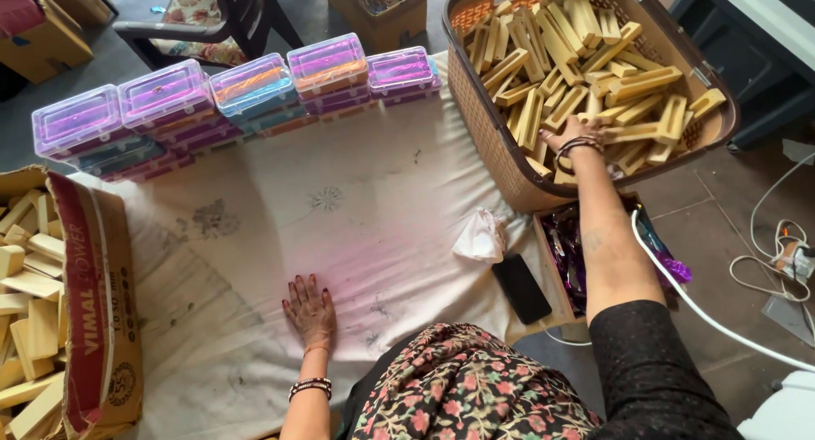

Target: Clean and organize wooden blocks into plastic containers and boxes.

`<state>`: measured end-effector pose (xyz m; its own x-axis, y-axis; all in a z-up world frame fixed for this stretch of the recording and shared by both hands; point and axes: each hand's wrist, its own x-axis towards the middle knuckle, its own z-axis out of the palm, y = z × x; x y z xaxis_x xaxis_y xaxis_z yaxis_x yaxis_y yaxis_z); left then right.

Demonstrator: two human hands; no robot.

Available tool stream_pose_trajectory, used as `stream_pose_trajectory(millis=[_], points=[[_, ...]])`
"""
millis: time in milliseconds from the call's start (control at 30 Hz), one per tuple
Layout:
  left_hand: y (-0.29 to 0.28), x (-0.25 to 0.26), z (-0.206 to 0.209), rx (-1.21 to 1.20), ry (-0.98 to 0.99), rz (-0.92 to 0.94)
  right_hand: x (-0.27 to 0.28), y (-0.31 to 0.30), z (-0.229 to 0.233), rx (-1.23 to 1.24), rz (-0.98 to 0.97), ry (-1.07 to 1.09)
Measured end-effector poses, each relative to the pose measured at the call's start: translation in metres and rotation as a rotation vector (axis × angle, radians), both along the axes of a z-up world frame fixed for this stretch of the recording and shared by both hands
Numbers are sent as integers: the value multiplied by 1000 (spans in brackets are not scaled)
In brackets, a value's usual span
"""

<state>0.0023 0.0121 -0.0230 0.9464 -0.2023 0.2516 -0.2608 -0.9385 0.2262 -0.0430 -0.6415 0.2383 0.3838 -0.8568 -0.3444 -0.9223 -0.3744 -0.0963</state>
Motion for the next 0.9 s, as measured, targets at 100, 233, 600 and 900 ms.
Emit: stream_pose_trajectory(millis=[100,233,600,900], points=[[-1,-2,2,-13,-17,-11,14,-7,-22,-29,59,-32],[-2,-2,6,21,5,9,17,10,-10,-22,91,-167],[-1,0,3,28,22,16,60,28,-19,-144,670,-383],[-1,-2,11,-11,13,6,39,-7,-57,-190,594,-73]])
